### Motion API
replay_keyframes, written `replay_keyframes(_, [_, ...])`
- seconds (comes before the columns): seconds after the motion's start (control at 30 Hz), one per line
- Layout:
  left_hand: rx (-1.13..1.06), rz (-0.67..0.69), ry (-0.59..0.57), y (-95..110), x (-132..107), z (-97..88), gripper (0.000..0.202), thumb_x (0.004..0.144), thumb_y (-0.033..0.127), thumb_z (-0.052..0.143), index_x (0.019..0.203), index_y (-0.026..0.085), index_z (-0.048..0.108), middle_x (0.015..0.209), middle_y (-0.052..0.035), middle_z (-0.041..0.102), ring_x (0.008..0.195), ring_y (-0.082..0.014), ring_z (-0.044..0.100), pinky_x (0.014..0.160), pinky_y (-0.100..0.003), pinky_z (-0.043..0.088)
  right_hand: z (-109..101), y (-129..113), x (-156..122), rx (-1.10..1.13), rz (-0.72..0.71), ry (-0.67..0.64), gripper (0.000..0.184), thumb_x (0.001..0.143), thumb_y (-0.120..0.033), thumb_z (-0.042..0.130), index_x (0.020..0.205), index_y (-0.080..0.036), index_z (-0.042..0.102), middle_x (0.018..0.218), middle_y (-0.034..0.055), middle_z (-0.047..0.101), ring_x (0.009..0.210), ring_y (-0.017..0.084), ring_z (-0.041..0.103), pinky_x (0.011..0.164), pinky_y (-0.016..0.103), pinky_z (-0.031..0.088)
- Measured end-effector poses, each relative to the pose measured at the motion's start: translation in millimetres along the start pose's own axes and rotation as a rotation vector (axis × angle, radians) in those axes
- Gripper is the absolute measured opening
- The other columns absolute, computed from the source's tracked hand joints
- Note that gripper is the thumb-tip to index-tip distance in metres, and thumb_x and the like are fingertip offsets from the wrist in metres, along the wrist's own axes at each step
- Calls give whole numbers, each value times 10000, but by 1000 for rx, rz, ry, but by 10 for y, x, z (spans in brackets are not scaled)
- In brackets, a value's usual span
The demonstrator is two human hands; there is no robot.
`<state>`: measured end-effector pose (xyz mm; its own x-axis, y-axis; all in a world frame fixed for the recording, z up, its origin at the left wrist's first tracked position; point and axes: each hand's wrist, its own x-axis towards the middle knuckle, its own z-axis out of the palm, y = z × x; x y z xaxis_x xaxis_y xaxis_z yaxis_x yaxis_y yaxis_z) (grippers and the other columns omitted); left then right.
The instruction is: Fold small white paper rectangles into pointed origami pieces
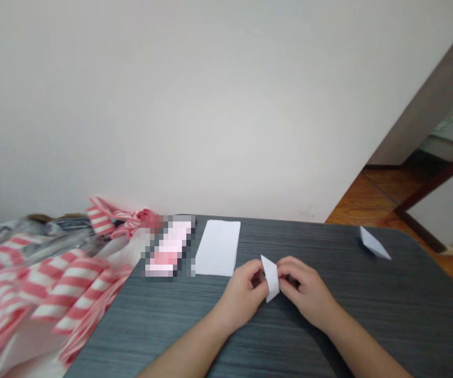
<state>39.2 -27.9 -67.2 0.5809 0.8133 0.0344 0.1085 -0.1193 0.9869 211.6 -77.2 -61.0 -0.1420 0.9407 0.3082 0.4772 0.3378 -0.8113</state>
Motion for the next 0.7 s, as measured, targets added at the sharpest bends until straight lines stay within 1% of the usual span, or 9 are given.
replay_keyframes(0.13, [4,10,-6,3,0,1,136,793,222,611,897,154,665,832,-39,642,768,-174,561,685,-257,420,3,15,10,-2,-6,-4,165,837,-80,535,805,-209,634,856,33,607,741,155,581,648,253,459])
replay_keyframes(0.3, [-11,-11,-4,13,1,-4,171,792,242,618,931,155,666,862,-50,656,782,-180,569,702,-265,431,1,29,12,-4,-10,-4,152,844,-102,540,799,-210,637,848,33,608,731,155,580,641,252,461])
replay_keyframes(0.5, [-22,-20,-1,24,1,-4,160,779,254,633,902,159,670,842,-42,657,759,-172,566,687,-256,435,9,30,5,-6,-22,4,160,845,-98,533,801,-213,634,848,33,611,733,159,584,649,258,462])
replay_keyframes(0.6, [-89,-24,-1,-2,2,9,135,805,228,597,919,168,637,831,-26,634,731,-153,559,659,-244,433,1,34,1,0,-9,31,153,849,-98,533,807,-210,628,853,36,613,762,167,590,672,267,462])
replay_keyframes(0.7, [-178,-44,-31,-28,2,15,107,846,212,543,936,175,586,772,0,591,665,-129,540,615,-235,430,-18,45,0,0,24,79,129,853,-115,544,807,-207,622,856,41,622,771,177,593,690,282,465])
